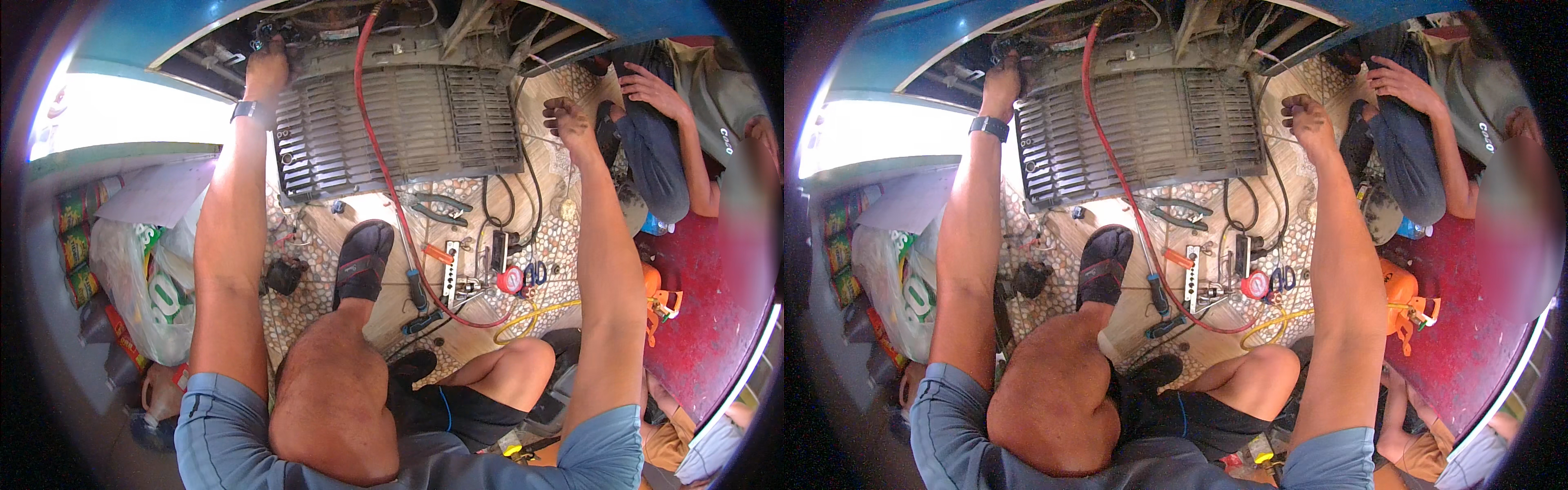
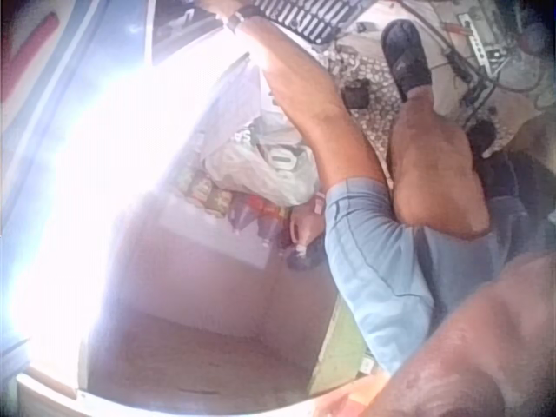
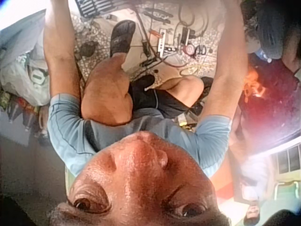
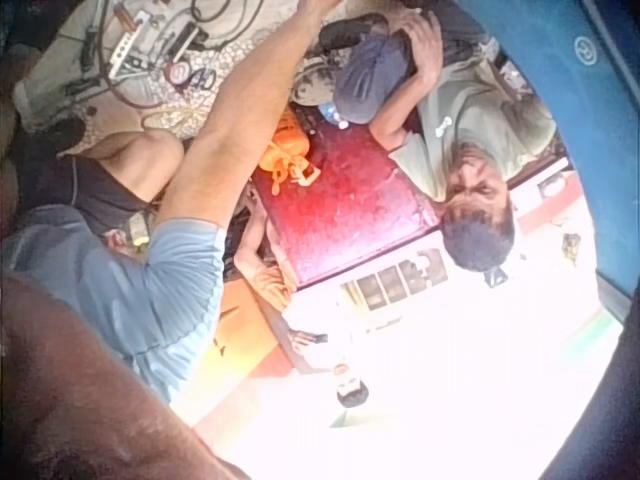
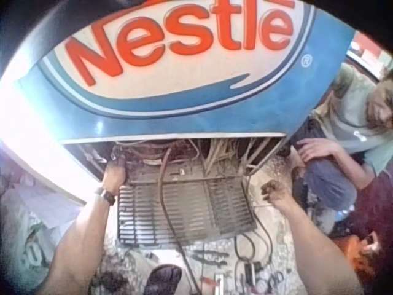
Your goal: The person works on the internal components of a refrigerator by hand, using a pressure gauge and a wrench to adjust fittings on the compressor and tubing.
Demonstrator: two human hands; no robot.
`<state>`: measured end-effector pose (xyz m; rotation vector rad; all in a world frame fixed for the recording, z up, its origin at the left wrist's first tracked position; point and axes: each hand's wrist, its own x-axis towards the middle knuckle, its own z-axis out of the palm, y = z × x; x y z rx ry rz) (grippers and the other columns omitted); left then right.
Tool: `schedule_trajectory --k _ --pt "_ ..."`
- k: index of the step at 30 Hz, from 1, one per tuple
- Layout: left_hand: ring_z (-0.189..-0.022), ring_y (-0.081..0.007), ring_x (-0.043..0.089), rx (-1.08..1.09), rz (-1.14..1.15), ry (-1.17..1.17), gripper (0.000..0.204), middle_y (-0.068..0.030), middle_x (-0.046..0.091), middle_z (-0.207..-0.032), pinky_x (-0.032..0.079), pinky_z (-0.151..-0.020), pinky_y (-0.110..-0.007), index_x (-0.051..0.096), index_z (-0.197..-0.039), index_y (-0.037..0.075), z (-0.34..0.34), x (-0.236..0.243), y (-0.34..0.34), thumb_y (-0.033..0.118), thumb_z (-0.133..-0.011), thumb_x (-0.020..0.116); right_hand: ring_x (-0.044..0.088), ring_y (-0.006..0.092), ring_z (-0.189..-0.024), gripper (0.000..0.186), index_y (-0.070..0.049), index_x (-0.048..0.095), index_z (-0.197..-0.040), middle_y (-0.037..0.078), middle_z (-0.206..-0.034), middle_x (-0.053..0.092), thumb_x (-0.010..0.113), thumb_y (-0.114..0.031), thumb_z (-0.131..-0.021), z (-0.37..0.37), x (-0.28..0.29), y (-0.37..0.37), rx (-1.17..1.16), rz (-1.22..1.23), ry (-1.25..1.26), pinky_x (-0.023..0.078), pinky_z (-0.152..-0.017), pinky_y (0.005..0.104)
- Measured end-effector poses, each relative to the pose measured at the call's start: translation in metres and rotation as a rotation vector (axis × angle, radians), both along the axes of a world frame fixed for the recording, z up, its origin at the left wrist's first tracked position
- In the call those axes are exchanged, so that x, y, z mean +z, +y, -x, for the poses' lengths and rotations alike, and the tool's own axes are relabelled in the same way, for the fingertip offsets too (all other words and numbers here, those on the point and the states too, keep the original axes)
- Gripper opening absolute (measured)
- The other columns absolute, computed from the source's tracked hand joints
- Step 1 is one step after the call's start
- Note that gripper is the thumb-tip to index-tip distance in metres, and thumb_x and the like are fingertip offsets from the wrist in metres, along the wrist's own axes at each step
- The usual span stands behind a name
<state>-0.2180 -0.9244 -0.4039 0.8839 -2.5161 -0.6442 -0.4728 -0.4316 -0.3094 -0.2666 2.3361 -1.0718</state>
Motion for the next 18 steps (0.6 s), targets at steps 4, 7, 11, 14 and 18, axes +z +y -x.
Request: schedule_trajectory --k 4,7,11,14,18 --pt "-0.079 -0.0292 0.067 0.053 -0.117 0.056 0.047 -0.0186 0.070 -0.088 0.051 -0.069 -0.042 0.065 -0.108 -0.005 -0.004 -0.006 -0.013 0.040 -0.099 0.054 0.063 0.0155 -0.086 0.028 -0.004 0.063 -0.116 0.006 -0.103 0.068 0.039 -0.010 -0.102 0.012 0.004 -0.002 0.077 -0.071 0.015 0.049 -0.077 0.0302" --pt "-0.076 -0.0386 0.069 0.017 0.027 -0.035 0.034 -0.0212 0.070 -0.083 0.056 -0.066 -0.046 0.058 -0.114 -0.001 0.000 -0.003 -0.005 0.028 -0.097 0.057 0.063 0.0152 -0.086 0.029 -0.004 0.063 -0.116 0.006 -0.103 0.068 0.039 -0.009 -0.101 0.014 0.005 0.001 0.059 -0.114 0.001 0.049 -0.076 0.0301" --pt "-0.074 -0.0407 0.070 0.027 -0.070 -0.060 0.032 -0.0216 0.070 -0.080 0.057 -0.065 -0.047 0.056 -0.117 0.000 0.003 0.008 0.007 0.025 -0.098 0.054 0.063 0.0151 -0.076 0.029 -0.002 0.066 -0.111 0.009 -0.096 0.069 0.041 -0.005 -0.096 0.012 0.001 0.007 0.031 -0.044 0.047 0.047 -0.063 0.0290" --pt "-0.076 -0.0398 0.070 0.062 -0.127 -0.041 0.037 -0.0224 0.070 -0.082 0.057 -0.067 -0.047 0.058 -0.119 0.000 0.002 0.009 0.005 0.031 -0.101 0.049 0.063 0.0152 -0.076 0.028 -0.002 0.065 -0.110 0.009 -0.096 0.069 0.041 -0.004 -0.097 0.007 0.001 0.005 0.067 -0.040 0.055 0.047 -0.063 0.0295" --pt "-0.076 -0.0291 0.065 0.175 -0.306 0.060 0.051 -0.0177 0.070 -0.084 0.050 -0.068 -0.040 0.067 -0.103 -0.004 0.002 0.004 -0.005 0.044 -0.101 0.048 0.063 0.0150 -0.077 0.028 -0.001 0.065 -0.109 0.008 -0.097 0.069 0.040 -0.005 -0.098 -0.001 0.003 0.000 0.069 -0.021 0.051 0.049 -0.066 0.0296"
